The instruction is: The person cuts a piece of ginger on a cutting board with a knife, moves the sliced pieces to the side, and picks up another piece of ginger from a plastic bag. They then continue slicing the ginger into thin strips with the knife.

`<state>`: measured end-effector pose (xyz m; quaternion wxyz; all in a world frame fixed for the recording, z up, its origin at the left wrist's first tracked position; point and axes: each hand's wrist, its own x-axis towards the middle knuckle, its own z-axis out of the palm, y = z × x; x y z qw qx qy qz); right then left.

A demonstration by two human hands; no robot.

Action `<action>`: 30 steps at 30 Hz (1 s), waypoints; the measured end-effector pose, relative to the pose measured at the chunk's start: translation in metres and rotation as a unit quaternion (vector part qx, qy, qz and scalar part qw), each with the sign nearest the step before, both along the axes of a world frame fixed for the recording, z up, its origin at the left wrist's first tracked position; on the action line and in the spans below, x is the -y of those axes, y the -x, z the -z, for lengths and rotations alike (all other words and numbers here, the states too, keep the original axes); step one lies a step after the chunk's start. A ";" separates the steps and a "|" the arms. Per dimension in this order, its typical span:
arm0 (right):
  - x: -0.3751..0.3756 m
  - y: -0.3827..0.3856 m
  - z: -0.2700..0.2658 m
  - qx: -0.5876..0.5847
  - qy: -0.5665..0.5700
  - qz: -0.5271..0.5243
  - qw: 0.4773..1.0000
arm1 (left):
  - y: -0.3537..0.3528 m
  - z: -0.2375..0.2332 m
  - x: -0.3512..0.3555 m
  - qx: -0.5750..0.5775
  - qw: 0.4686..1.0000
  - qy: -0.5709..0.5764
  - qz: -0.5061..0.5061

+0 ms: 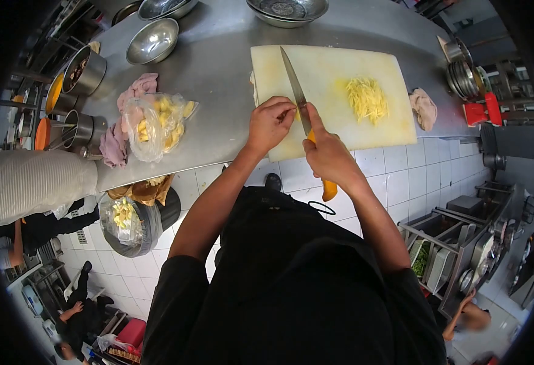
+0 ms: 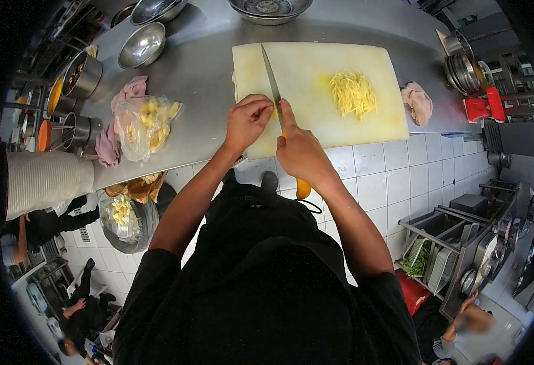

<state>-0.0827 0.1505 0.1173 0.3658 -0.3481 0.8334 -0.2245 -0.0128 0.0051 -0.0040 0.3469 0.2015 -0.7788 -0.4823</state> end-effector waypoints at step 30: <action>0.002 -0.002 -0.010 -0.004 -0.007 -0.006 1.000 | 0.001 0.003 0.001 -0.001 1.000 -0.001 0.002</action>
